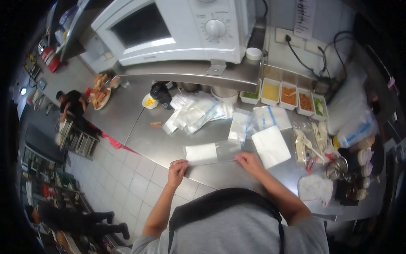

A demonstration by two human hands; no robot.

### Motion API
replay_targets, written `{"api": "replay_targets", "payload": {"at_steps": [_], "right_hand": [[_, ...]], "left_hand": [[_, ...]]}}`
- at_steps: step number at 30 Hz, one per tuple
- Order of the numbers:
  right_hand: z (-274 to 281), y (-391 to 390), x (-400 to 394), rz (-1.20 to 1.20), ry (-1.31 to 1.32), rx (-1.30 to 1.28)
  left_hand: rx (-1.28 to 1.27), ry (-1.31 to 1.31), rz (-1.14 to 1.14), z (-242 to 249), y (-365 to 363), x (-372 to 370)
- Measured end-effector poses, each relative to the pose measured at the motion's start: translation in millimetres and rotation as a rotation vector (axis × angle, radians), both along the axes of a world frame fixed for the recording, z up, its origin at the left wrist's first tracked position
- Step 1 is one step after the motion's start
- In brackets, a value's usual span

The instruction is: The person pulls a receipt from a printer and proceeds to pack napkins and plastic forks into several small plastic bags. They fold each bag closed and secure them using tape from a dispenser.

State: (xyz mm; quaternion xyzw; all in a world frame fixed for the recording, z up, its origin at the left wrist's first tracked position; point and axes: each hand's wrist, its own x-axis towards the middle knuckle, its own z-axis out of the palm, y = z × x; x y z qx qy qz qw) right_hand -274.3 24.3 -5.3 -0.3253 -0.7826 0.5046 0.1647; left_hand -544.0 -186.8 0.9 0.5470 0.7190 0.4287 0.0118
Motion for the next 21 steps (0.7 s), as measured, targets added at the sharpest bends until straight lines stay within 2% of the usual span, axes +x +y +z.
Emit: {"api": "replay_targets", "payload": {"at_steps": [4, 6, 7, 9, 10, 12, 15, 19, 21], "right_hand": [[23.5, -9.6, -10.7, -0.216, 0.095, 0.047], [27.0, -11.9, -16.4, -0.327, -0.008, 0.218], [24.5, -12.4, -20.6, -0.350, -0.009, 0.208], [18.0, -11.9, -28.7, -0.445, -0.226, 0.545], [16.6, -11.1, -29.3, -0.465, -0.229, 0.532], [16.5, -9.8, -30.7, -0.381, -0.347, 0.675], [0.2, -7.0, -34.5, -0.351, -0.348, 0.773], [-9.4, -1.5, -38.4, -0.341, -0.370, 0.807], [-3.1, -1.8, -41.4, -0.305, -0.487, 0.792]], "left_hand": [[-0.106, -0.056, -0.013, -2.2, 11.2, -2.6], [-0.051, -0.086, 0.095, -4.1, 21.2, 4.9], [-0.061, -0.081, 0.072, -7.8, 25.0, 6.8], [-0.064, -0.033, 0.230, -14.0, 31.3, 9.3], [-0.074, -0.025, 0.210, -16.4, 33.3, 9.4], [-0.032, -0.019, 0.245, -14.7, 36.3, 10.6], [-0.047, 0.052, 0.308, -13.6, 37.0, 13.5], [-0.079, -0.028, 0.338, -5.4, 38.8, 16.9], [-0.272, -0.159, 0.366, 9.0, 40.3, 20.1]]}}
